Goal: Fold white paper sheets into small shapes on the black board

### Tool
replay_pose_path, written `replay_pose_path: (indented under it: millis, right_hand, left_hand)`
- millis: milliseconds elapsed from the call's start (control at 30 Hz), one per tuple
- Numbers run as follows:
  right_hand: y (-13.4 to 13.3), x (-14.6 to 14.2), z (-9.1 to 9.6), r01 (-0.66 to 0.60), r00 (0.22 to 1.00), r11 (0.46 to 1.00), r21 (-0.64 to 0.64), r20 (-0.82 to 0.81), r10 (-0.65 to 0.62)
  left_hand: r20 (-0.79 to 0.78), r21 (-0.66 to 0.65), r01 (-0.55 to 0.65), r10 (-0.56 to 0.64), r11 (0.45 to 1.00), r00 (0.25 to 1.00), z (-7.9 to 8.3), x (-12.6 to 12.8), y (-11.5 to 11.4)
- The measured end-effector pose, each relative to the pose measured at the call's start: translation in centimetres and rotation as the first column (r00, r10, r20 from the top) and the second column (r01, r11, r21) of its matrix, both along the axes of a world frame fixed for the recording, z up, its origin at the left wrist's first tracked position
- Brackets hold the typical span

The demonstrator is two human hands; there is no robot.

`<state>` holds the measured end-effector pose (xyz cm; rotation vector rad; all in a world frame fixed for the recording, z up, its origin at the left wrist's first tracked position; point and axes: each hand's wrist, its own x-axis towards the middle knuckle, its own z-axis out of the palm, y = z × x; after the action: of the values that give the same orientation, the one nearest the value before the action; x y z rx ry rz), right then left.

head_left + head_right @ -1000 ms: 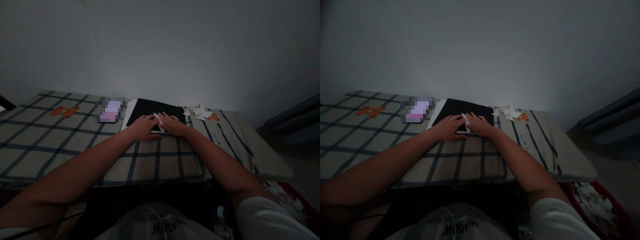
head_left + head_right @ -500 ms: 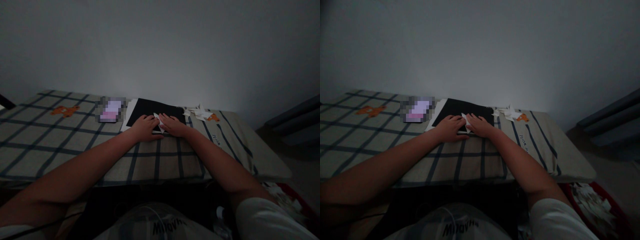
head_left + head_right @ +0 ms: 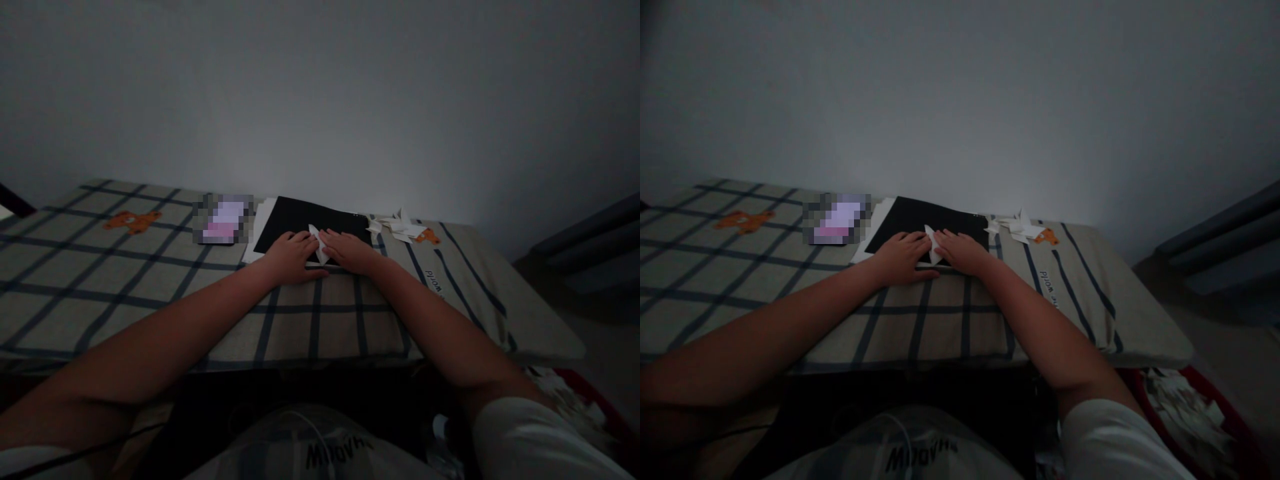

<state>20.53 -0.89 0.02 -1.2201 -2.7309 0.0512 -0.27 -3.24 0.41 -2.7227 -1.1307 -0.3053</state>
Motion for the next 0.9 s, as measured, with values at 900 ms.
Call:
replay_pose_path:
  millis: [900]
  right_hand:
    - [1.2,1.0,1.4,0.075,0.633,0.902,-0.425,-0.679,-0.373]
  left_hand:
    - [0.146,-0.021,0.064,-0.06,0.998,0.988,1.6,-0.5,-0.1]
